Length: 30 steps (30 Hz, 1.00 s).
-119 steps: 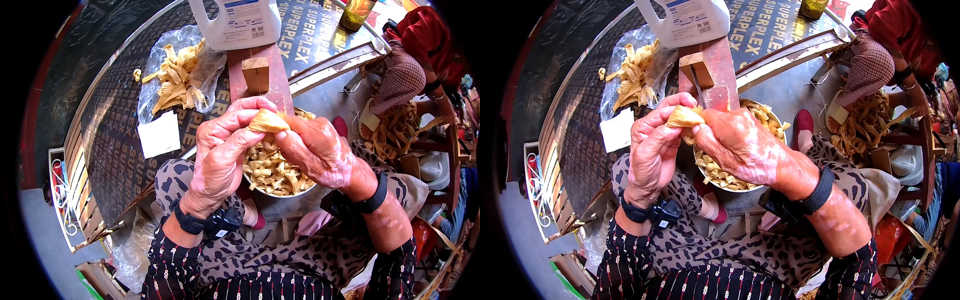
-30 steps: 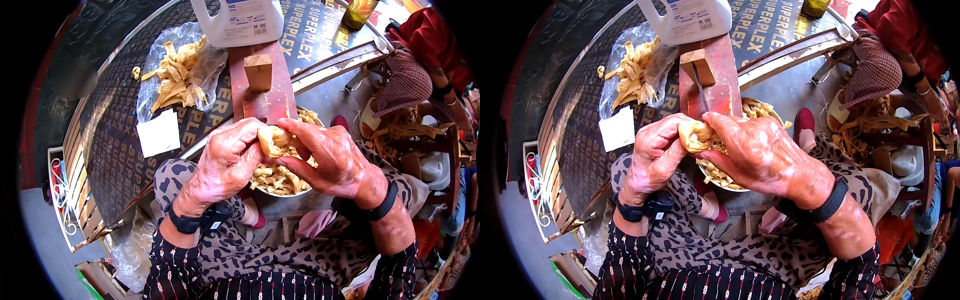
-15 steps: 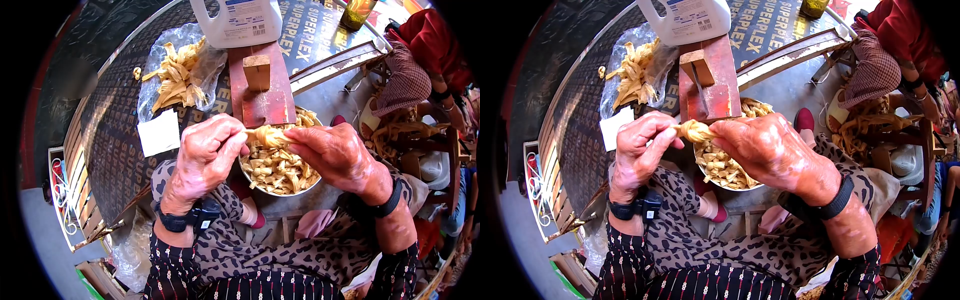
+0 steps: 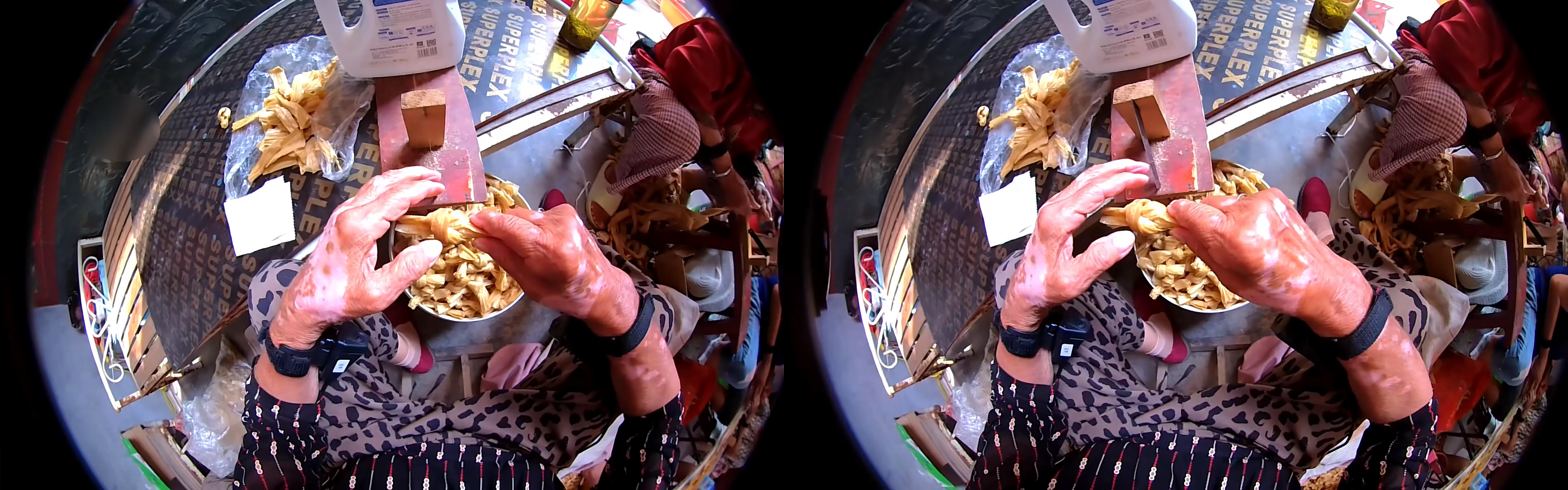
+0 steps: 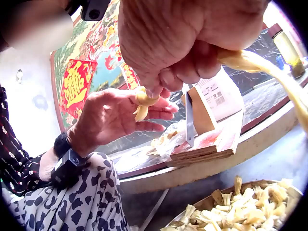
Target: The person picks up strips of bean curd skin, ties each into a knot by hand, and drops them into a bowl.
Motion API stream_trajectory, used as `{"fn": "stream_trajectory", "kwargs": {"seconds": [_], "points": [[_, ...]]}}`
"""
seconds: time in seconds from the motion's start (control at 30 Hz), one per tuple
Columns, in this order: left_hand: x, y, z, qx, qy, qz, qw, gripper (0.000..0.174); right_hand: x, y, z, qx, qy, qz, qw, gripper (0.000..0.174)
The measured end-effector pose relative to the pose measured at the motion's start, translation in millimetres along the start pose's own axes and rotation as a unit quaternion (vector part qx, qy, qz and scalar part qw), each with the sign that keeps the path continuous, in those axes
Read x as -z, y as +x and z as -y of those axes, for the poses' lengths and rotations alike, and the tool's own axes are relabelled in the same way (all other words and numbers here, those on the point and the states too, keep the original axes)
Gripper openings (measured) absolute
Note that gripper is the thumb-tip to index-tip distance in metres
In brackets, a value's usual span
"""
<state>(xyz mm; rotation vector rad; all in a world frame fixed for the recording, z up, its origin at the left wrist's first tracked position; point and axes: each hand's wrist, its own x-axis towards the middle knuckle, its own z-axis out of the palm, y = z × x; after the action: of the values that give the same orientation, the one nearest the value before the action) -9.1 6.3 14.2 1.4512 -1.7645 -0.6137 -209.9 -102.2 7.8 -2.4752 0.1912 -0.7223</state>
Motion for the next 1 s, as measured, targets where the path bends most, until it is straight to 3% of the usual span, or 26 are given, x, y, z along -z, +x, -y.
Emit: {"fn": "stream_trajectory", "kwargs": {"seconds": [0.07,0.2,0.3,0.33,0.53,0.6,0.67,0.83,0.93,0.97,1.0], "points": [[0,1,0,-0.025,0.006,-0.009,1.0,0.045,-3,0,1,0.014,-0.004,-0.019,1.0,0.02],[-5,2,-4,0.004,0.002,0.032,0.999,0.037,-4,1,4,0.007,-0.002,-0.011,1.0,0.02],[-5,3,-18,0.142,-0.113,0.082,0.98,0.03,-3,3,4,0.008,0.017,0.016,1.0,0.025],[-5,3,-19,0.142,-0.112,0.08,0.98,0.03,-3,4,5,-0.003,0.027,0.023,0.999,0.021],[-15,-6,-15,0.096,-0.139,0.033,0.985,0.024,1,4,8,-0.021,0.075,0.042,0.996,0.011],[-18,-10,-20,0.11,-0.262,-0.047,0.958,0.019,3,5,9,-0.015,0.1,0.028,0.995,0.011],[-16,-13,-26,0.113,-0.262,-0.072,0.956,0.017,9,4,9,0.023,0.103,0.041,0.994,0.02],[-13,-18,-20,0.118,-0.323,-0.14,0.928,0.016,15,4,9,0.026,0.123,0.036,0.991,0.018],[-11,-15,-16,0.181,-0.316,-0.12,0.924,0.016,13,3,7,0.026,0.118,0.033,0.992,0.017],[-12,-13,-15,0.181,-0.315,-0.12,0.924,0.016,11,3,6,-0.007,0.129,0.03,0.991,0.01],[-14,-9,-15,0.201,-0.329,-0.101,0.917,0.017,10,2,5,-0.04,0.141,0.028,0.989,0.014]]}}
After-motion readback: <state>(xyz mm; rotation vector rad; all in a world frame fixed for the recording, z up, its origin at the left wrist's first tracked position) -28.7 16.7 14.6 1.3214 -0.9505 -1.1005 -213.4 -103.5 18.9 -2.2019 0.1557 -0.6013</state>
